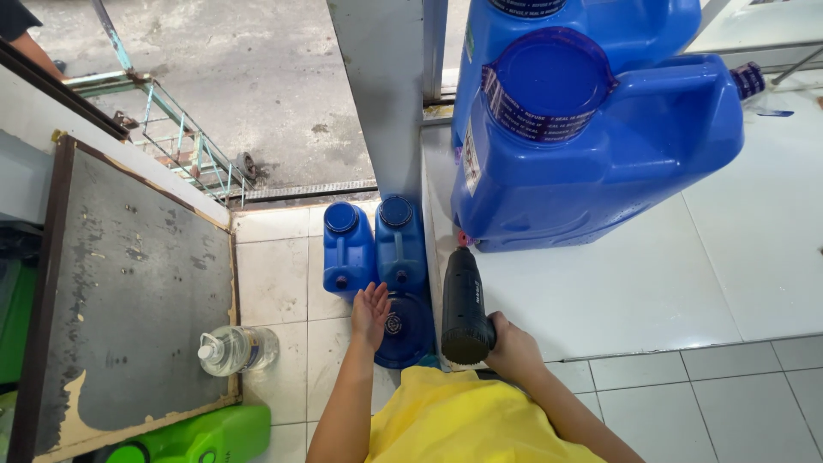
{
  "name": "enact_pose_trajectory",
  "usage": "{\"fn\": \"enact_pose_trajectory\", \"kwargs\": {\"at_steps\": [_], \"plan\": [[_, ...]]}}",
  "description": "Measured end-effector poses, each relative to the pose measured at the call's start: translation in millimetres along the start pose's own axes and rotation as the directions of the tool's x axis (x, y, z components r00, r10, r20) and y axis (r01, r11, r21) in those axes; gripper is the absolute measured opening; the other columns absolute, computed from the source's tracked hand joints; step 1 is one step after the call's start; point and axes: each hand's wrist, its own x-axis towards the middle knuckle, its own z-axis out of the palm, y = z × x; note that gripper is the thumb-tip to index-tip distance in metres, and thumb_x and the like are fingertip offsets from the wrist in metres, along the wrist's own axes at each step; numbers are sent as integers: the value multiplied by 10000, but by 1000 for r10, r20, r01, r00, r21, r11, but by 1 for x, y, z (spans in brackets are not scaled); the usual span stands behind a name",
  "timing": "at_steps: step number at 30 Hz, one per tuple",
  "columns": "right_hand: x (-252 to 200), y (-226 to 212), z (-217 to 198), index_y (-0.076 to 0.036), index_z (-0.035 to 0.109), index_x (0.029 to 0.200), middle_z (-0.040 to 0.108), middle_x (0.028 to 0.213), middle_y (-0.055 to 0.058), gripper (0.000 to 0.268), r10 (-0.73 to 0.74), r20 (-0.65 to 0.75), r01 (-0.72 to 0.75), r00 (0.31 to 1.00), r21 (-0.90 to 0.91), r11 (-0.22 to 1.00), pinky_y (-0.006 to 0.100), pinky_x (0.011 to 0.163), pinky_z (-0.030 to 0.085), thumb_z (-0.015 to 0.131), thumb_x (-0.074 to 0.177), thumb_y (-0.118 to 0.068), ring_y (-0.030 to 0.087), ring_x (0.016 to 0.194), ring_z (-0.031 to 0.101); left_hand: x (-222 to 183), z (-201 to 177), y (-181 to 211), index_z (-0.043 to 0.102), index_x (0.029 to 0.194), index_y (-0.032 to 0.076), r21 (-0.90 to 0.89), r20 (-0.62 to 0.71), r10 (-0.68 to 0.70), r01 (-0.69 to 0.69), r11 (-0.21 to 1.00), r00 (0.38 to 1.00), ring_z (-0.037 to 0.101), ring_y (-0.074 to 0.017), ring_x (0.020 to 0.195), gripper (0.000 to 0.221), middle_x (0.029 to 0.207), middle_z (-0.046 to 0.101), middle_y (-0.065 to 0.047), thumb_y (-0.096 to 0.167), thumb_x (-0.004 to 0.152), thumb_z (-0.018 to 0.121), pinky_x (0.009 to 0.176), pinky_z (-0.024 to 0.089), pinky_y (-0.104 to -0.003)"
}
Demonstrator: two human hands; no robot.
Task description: Sealing water jug caps with a heat gun and washing a water jug in a sink
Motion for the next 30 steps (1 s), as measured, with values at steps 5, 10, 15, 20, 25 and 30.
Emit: {"fn": "enact_pose_trajectory", "kwargs": {"at_steps": [5, 10, 15, 20, 25, 30], "plan": [[-7, 5, -1, -180, 518, 1202, 764, 1037, 114, 526, 64, -11, -63, 998, 36, 997, 500, 744, 589, 740, 737, -285, 367, 895, 735, -27, -1, 9, 299, 1623, 135, 20, -66, 11, -10, 1000, 998, 497, -264, 1434, 655, 1517, 552, -116, 453, 1053, 236, 1175, 383, -359], [-7, 18, 4, -161, 503, 1236, 770, 1029, 106, 574, 4, -80, 2, 997, 68, 998, 480, 733, 619, 760, 755, -342, 340, 879, 751, -24, -7, 0, 348, 1604, 143, 18, -71, 13, -12, 1000, 997, 550, -246, 1374, 644, 1450, 607, -115, 465, 1055, 245, 1120, 418, -346], [-1, 36, 6, -180, 514, 1175, 769, 996, 103, 496, -35, -76, 38, 997, 41, 998, 502, 738, 576, 719, 741, -303, 369, 886, 734, -28, 5, -2, 341, 1612, 145, 35, -43, 41, -40, 999, 998, 596, -233, 1307, 663, 1416, 633, -114, 483, 1049, 248, 1040, 466, -322], [1, 45, -5, -186, 529, 1198, 783, 997, 80, 492, -150, -115, 160, 982, 85, 983, 511, 683, 591, 719, 778, -356, 360, 855, 754, -25, 13, -14, 343, 1611, 142, 25, -38, 64, -63, 998, 997, 608, -245, 1291, 663, 1401, 640, -124, 485, 1053, 238, 1007, 471, -329], [-8, 67, -22, -207, 565, 1098, 806, 951, 77, 467, -196, -116, 216, 974, 195, 957, 477, 668, 572, 764, 712, -378, 356, 841, 771, -31, 65, 8, 436, 1555, 198, 106, 30, 158, -160, 981, 987, 629, -208, 1225, 604, 1393, 657, -79, 473, 1019, 388, 1004, 450, -353], [-83, 98, -3, -209, 577, 1069, 810, 954, 88, 482, -189, -69, 201, 980, 315, 928, 454, 701, 571, 819, 691, -384, 342, 858, 768, -122, 203, 94, 294, 1620, 161, 223, 469, 501, -647, 729, 727, 341, -380, 1506, 671, 1605, 390, -212, 295, 1038, 601, 1231, 258, -543]]}}
